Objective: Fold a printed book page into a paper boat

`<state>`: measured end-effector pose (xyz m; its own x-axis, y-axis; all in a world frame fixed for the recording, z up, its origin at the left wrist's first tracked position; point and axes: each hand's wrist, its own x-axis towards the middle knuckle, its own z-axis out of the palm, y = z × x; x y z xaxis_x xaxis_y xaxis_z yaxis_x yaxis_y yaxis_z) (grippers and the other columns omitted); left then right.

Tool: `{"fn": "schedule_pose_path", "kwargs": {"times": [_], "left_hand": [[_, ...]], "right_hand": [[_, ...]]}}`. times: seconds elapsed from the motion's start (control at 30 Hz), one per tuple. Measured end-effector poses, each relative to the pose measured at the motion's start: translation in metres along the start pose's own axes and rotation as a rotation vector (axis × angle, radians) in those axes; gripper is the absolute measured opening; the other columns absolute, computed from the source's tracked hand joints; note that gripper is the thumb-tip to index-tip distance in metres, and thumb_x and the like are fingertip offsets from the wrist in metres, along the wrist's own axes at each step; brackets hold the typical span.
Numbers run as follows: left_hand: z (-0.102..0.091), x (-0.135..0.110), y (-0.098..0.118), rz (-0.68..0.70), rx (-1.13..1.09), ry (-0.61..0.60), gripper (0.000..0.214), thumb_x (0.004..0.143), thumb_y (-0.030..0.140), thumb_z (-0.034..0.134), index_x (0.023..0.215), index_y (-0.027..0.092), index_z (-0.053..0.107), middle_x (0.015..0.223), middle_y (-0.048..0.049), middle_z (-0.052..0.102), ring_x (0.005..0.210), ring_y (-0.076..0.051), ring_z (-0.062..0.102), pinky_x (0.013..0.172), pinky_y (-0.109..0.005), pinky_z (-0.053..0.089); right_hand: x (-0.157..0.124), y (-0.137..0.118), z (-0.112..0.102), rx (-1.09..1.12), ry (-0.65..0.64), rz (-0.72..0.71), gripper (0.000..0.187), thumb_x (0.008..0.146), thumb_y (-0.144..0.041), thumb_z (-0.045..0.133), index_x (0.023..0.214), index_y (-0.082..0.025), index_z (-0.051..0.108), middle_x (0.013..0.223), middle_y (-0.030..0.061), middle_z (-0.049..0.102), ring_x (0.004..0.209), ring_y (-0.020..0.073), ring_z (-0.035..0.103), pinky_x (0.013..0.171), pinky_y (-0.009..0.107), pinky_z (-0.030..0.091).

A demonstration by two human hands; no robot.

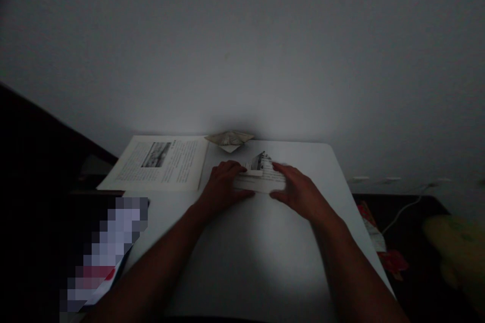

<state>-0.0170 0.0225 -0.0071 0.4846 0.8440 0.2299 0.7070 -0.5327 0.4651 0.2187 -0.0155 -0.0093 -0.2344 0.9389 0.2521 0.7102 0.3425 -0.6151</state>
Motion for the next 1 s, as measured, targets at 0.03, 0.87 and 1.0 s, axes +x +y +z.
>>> {"fn": "schedule_pose_path", "kwargs": {"times": [0.03,0.87,1.0], "left_hand": [[-0.001,0.000,0.000,0.004,0.008,-0.010,0.057,0.063,0.045,0.076,0.111,0.019,0.057,0.112,-0.0067,0.056,0.106,-0.026,0.048,0.090,-0.041,0.036],[-0.009,-0.007,0.013,0.108,0.239,-0.097,0.044,0.079,0.046,0.059,0.114,0.019,0.055,0.109,-0.0107,0.054,0.100,-0.027,0.048,0.085,-0.042,0.041],[-0.007,-0.005,0.014,0.087,0.273,-0.111,0.035,0.083,0.042,0.055,0.110,0.020,0.057,0.108,-0.0098,0.055,0.097,-0.026,0.048,0.082,-0.041,0.042]], "right_hand": [[0.000,0.000,0.000,-0.007,0.006,-0.010,0.070,0.070,-0.032,0.072,0.134,-0.032,0.043,0.128,0.0059,0.055,0.116,0.0287,0.053,0.098,0.050,0.043],[0.001,-0.006,0.004,-0.017,-0.075,-0.146,0.018,0.084,-0.029,0.057,0.097,-0.027,0.069,0.110,0.0078,0.063,0.106,0.0245,0.057,0.093,0.045,0.048],[0.001,-0.006,0.005,0.000,-0.061,-0.148,0.017,0.084,-0.027,0.057,0.094,-0.027,0.070,0.109,0.0070,0.064,0.106,0.0249,0.057,0.092,0.045,0.048]]}}
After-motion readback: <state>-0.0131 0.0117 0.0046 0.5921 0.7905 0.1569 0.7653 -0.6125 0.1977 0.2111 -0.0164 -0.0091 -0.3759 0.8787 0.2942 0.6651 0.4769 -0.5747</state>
